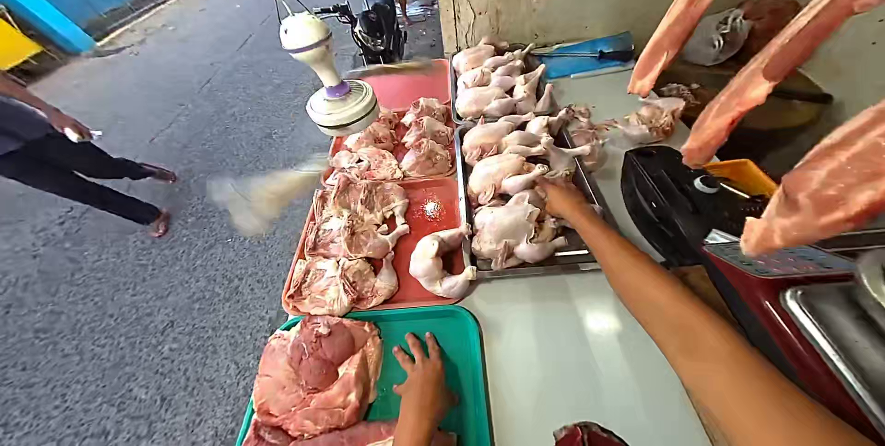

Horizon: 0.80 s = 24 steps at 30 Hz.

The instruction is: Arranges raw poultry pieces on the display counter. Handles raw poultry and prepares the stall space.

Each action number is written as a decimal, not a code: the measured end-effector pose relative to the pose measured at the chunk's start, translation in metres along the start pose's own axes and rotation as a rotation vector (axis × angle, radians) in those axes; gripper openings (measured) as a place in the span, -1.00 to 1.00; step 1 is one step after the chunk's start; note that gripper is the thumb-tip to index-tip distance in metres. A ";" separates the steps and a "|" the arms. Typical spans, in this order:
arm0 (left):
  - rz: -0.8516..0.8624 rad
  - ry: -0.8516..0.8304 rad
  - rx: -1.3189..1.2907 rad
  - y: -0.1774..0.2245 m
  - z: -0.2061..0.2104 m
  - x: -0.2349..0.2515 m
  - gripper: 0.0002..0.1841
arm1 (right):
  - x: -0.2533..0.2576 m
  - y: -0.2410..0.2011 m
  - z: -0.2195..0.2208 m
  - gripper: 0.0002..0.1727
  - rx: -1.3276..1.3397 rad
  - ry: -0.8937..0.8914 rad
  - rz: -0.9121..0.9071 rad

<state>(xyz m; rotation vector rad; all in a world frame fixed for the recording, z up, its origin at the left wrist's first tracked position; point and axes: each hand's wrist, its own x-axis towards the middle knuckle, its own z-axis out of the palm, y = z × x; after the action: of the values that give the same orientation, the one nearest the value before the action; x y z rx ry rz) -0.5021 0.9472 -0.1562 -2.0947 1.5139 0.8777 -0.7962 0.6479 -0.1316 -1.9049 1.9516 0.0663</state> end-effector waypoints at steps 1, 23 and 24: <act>-0.002 -0.001 0.007 -0.001 -0.001 -0.001 0.31 | 0.001 0.003 0.005 -0.14 -0.017 0.040 -0.014; 0.055 -0.020 0.035 -0.006 -0.006 -0.002 0.31 | -0.181 0.015 0.018 -0.57 2.057 0.647 -0.186; 0.060 -0.025 0.036 -0.007 -0.006 -0.002 0.31 | -0.192 0.009 0.026 -0.52 2.086 0.693 -0.184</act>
<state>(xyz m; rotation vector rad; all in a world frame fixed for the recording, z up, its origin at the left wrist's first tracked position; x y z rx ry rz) -0.4947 0.9467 -0.1504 -2.0151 1.5756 0.8878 -0.8016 0.8388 -0.0964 -0.4736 0.8376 -1.9245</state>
